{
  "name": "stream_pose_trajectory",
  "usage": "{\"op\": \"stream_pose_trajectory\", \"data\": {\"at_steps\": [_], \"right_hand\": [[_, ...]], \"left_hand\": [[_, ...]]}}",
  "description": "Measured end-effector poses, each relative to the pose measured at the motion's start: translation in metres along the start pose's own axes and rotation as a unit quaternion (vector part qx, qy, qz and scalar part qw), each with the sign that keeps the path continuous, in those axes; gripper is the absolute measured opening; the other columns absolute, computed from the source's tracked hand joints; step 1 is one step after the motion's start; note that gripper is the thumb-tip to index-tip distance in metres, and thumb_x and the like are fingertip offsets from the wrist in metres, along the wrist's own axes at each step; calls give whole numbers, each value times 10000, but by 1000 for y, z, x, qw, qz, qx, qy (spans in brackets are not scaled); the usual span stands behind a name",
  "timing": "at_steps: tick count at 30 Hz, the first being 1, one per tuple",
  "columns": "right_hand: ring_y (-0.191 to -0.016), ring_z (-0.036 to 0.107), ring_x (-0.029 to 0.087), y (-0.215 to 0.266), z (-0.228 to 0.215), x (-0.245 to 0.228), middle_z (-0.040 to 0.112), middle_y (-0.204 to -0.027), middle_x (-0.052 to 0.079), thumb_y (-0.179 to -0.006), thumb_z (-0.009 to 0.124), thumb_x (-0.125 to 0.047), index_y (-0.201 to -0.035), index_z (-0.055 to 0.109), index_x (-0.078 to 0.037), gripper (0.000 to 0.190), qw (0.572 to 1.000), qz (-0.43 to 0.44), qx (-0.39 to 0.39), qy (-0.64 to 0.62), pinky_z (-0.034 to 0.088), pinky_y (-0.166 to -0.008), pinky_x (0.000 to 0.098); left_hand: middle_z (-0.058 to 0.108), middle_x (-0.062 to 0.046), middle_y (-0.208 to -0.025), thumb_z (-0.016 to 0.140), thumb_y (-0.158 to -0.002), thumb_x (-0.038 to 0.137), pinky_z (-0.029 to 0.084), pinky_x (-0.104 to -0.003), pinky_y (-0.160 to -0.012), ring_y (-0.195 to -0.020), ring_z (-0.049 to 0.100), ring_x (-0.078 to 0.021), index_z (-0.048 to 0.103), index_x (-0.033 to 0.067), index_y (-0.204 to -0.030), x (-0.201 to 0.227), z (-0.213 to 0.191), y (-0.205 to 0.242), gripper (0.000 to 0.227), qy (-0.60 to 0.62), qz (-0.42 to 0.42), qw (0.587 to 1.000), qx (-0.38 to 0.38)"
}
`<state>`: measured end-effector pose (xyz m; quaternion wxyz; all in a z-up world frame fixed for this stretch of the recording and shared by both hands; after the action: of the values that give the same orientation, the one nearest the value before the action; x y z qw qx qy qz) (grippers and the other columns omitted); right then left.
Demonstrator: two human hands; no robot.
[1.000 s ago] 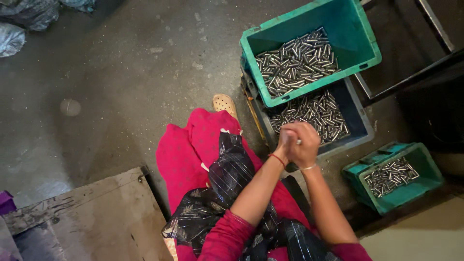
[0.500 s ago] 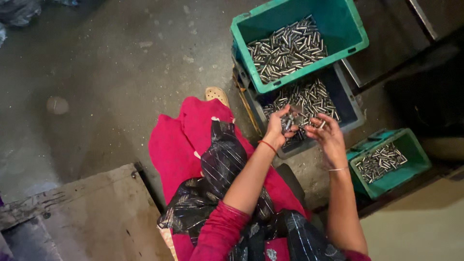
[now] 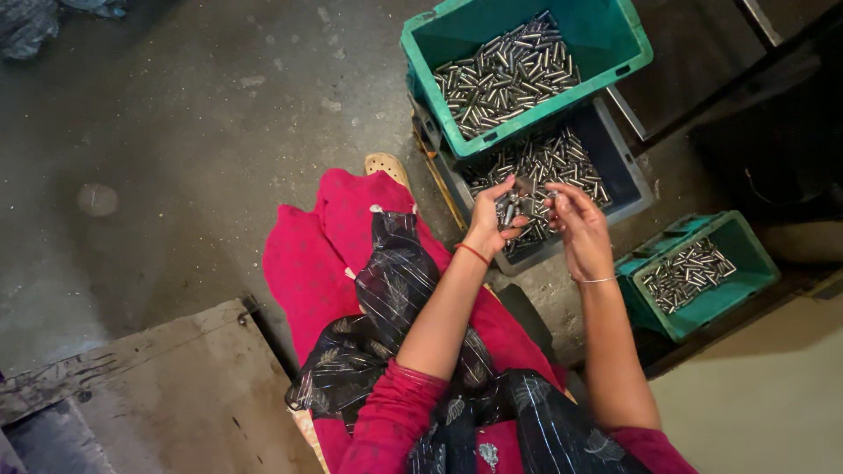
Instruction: The person sits on the floor and repeatedly picks small metal pins from a green bin, inspects them by hand, and places them into a lower bin. The process continues with consistent hand movements and no visible tools.
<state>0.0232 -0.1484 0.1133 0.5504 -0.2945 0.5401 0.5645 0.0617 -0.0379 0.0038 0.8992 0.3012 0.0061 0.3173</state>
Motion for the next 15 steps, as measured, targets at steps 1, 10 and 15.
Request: {"op": "stream_pose_trajectory", "data": {"at_steps": [1,10,15], "right_hand": [[-929,590,77,2,3,-2,684,-1042,12,-1072,623,-113,-1297,675,-25,248,1000,-6,-5,3,470,-818,234],[-974,645,70,-5,-1,-2,689,-1048,-3,-999,679,-81,-1180,660,-13,195,991,-24,-58,116,544,-914,239],[-908,634,60,-11,-14,4,712,-1017,2,-967,728,-88,-1152,718,-13,201,980,-15,-52,189,524,-824,218]], "left_hand": [[592,-52,-668,561,-1003,400,253,-256,-282,-430,497,-165,582,107,-916,1,2,2,307,0,-1,1000,-3],[582,-69,-651,585,-1016,413,264,-259,-271,-405,502,-152,613,72,-886,2,19,11,366,-34,-8,998,-44],[602,-41,-661,604,-994,410,257,-256,-270,-396,493,-139,609,59,-863,3,16,16,375,-70,-9,997,4]]}}
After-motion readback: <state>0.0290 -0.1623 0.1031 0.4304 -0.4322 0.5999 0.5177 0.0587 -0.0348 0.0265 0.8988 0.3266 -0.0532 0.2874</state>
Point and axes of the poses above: each hand's wrist, its own y-axis away from the middle knuckle, its own z-axis out of the palm, x = y × z, the point moved 9 cm from there along -y, towards the middle knuckle
